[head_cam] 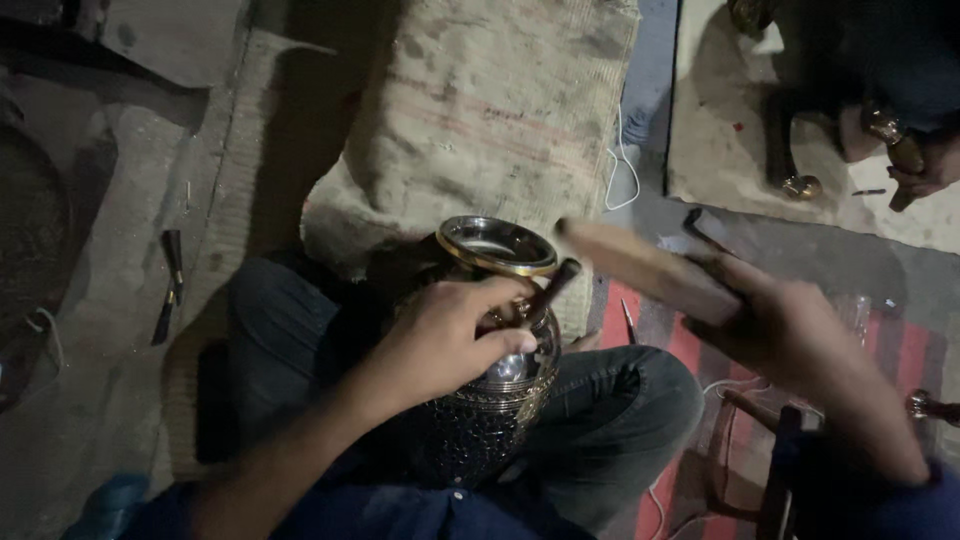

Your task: The person holds a silver metal vessel in their left hand and repeatedly strikes its upper rim with a wooden mallet in their right hand. They rotate the vessel periodically to work around the circumference.

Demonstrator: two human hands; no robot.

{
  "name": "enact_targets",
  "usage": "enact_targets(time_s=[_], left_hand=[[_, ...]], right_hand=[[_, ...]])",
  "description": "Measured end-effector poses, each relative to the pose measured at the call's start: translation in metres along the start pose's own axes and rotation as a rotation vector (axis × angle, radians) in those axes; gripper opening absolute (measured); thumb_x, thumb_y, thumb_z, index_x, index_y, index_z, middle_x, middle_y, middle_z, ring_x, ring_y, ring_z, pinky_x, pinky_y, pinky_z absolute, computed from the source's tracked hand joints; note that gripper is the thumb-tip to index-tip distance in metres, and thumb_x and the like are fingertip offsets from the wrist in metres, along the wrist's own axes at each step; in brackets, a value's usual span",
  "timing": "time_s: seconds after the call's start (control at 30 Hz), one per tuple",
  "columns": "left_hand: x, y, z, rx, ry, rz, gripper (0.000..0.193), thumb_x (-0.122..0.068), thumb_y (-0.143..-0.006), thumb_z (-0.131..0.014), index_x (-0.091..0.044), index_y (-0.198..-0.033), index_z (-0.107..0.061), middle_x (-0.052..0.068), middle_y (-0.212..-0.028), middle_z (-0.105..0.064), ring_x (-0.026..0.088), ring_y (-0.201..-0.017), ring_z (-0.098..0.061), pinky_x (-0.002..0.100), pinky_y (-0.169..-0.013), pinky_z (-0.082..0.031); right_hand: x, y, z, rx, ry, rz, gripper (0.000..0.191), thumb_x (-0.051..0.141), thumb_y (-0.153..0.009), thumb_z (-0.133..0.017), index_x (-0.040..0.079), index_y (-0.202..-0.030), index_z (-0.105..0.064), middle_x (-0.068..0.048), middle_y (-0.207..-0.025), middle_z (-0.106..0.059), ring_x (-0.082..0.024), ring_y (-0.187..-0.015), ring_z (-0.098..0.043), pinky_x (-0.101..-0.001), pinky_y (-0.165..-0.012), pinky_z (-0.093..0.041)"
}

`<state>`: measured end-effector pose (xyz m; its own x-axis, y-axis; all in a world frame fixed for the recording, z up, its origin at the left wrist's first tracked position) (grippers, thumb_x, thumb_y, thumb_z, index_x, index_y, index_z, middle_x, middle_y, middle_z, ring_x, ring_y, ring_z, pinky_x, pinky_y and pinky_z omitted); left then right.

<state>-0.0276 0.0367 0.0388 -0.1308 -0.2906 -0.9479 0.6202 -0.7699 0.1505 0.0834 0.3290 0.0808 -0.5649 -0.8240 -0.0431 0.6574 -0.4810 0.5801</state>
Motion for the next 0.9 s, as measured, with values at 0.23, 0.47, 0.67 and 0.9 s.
enact_targets(time_s=[0.23, 0.47, 0.67, 0.9], left_hand=[[0.005, -0.001, 0.001, -0.096, 0.143, -0.088, 0.03, -0.025, -0.093, -0.074, -0.008, -0.117, -0.067, 0.005, -0.097, -0.078, 0.016, -0.09, -0.078, 0.032, -0.08, -0.063], [0.032, 0.021, 0.003, -0.369, 0.456, 0.04, 0.048, -0.015, -0.089, -0.075, -0.003, -0.13, -0.051, 0.008, -0.102, -0.073, 0.013, -0.093, -0.073, 0.026, -0.079, -0.063], [0.03, 0.022, 0.003, -0.399, 0.359, 0.017, 0.044, -0.014, -0.09, -0.076, -0.002, -0.124, -0.052, 0.007, -0.098, -0.07, 0.013, -0.088, -0.07, 0.028, -0.073, -0.061], [0.023, 0.023, 0.006, -0.441, 0.269, -0.001, 0.043, -0.014, -0.089, -0.077, -0.002, -0.123, -0.052, 0.007, -0.096, -0.073, 0.014, -0.088, -0.074, 0.029, -0.07, -0.063]], right_hand=[[-0.016, 0.017, -0.024, -0.113, -0.204, 0.102, 0.07, 0.017, -0.083, -0.085, 0.016, -0.148, -0.056, -0.012, -0.107, -0.074, -0.018, -0.096, -0.071, -0.0339, -0.083, -0.058], [0.023, -0.001, -0.013, -0.187, -0.21, 0.391, 0.064, 0.026, -0.076, -0.081, 0.018, -0.136, -0.058, -0.012, -0.091, -0.076, -0.029, -0.078, -0.076, -0.0434, -0.065, -0.06], [0.062, -0.03, 0.029, 0.082, 0.294, 0.055, 0.055, 0.033, -0.098, -0.068, 0.037, -0.15, -0.049, -0.009, -0.095, -0.078, -0.028, -0.078, -0.076, -0.0422, -0.072, -0.064], [0.135, -0.051, 0.088, 0.059, -0.341, 0.586, 0.073, 0.018, -0.077, -0.077, 0.015, -0.144, -0.05, -0.013, -0.098, -0.076, -0.023, -0.087, -0.076, -0.0392, -0.082, -0.064]])
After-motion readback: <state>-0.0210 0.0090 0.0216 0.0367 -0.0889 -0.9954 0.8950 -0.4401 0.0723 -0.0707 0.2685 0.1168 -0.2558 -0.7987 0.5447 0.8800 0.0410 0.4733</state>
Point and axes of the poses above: each hand's wrist, its own y-axis away from the middle knuckle, its own z-axis out of the back of the hand, x = y × z, the point moved 6 cm from there along -y, towards the middle knuckle
